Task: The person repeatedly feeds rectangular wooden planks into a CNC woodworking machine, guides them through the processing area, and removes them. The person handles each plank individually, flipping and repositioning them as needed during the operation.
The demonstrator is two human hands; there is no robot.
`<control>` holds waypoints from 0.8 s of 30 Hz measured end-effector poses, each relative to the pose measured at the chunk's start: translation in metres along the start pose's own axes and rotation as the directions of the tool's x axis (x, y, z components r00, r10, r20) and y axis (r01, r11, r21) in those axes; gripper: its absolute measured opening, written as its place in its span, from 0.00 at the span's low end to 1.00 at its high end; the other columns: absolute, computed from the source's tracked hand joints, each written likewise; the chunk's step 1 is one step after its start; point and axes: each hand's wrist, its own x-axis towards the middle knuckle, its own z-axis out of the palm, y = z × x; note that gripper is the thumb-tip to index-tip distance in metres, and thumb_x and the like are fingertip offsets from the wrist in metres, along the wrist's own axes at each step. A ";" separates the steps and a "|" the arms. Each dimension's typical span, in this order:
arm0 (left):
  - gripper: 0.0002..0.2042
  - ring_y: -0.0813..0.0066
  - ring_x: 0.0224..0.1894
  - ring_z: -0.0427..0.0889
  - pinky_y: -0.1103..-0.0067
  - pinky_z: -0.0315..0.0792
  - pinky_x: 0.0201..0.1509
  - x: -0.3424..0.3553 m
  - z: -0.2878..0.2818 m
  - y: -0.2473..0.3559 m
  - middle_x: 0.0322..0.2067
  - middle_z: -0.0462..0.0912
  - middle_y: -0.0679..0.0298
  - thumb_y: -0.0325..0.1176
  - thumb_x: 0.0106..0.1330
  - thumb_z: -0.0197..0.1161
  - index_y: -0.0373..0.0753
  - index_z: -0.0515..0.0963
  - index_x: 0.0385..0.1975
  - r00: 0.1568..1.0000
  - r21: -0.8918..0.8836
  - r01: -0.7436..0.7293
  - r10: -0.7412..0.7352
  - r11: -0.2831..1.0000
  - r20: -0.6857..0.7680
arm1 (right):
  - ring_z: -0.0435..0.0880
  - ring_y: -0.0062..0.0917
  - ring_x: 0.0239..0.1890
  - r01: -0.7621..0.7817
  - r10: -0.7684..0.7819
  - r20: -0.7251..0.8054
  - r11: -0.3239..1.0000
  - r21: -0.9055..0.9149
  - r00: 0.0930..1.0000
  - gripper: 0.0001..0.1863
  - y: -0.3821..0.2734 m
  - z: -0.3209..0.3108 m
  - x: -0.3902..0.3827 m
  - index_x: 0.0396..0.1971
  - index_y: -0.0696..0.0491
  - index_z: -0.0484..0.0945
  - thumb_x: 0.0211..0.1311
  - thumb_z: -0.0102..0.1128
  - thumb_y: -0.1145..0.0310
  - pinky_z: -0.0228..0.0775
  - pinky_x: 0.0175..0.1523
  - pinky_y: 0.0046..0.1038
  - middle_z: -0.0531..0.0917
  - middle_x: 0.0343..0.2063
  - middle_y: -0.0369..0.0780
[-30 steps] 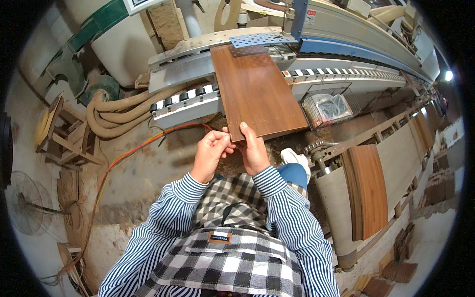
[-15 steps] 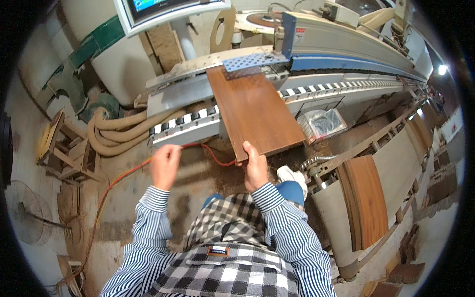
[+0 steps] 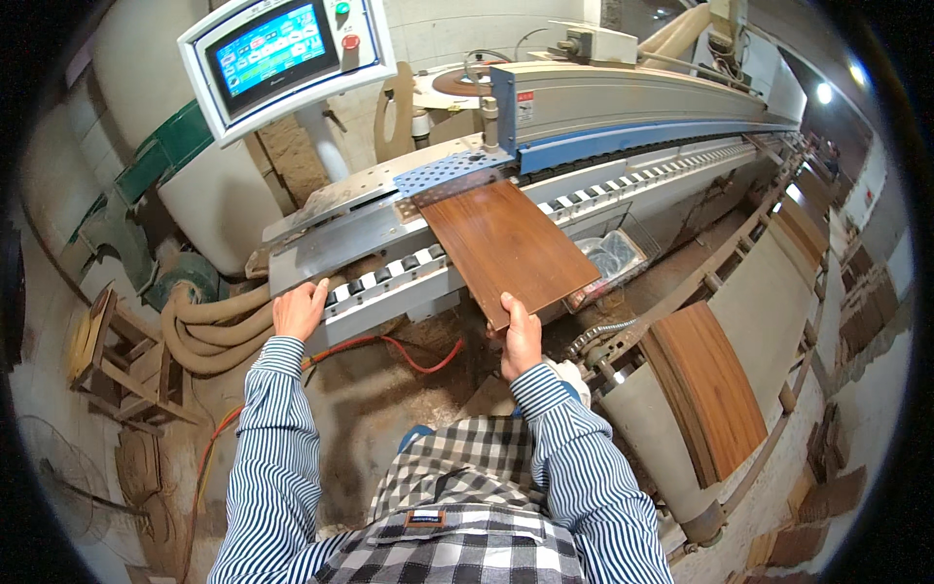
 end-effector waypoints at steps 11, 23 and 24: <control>0.31 0.50 0.47 0.73 0.63 0.64 0.52 0.026 0.010 0.001 0.42 0.76 0.48 0.58 0.62 0.33 0.39 0.77 0.39 0.965 0.006 0.067 -0.066 0.998 0.254 | 0.72 0.19 0.20 0.091 -0.100 -0.125 0.993 -0.077 0.987 0.17 -0.050 -0.062 0.058 0.36 0.51 0.72 0.56 0.53 0.52 0.64 0.26 0.23 0.75 0.23 0.34; 0.29 0.48 0.42 0.74 0.63 0.66 0.44 0.023 0.022 -0.009 0.37 0.77 0.46 0.55 0.64 0.35 0.33 0.76 0.39 0.994 0.040 0.042 -0.045 0.998 0.100 | 0.72 0.16 0.20 0.153 -0.642 -0.550 0.714 -0.684 0.534 0.29 -0.052 -0.297 -0.156 0.61 0.52 0.53 0.60 0.47 0.71 0.68 0.27 0.19 0.77 0.22 0.36; 0.29 0.48 0.41 0.74 0.63 0.66 0.44 0.024 0.025 -0.010 0.37 0.77 0.46 0.54 0.64 0.35 0.34 0.76 0.40 0.994 0.027 0.054 -0.057 0.998 0.095 | 0.71 0.15 0.18 0.075 -0.640 -0.640 0.730 -0.680 0.426 0.30 -0.061 -0.310 -0.178 0.62 0.52 0.52 0.59 0.46 0.72 0.67 0.25 0.20 0.77 0.21 0.35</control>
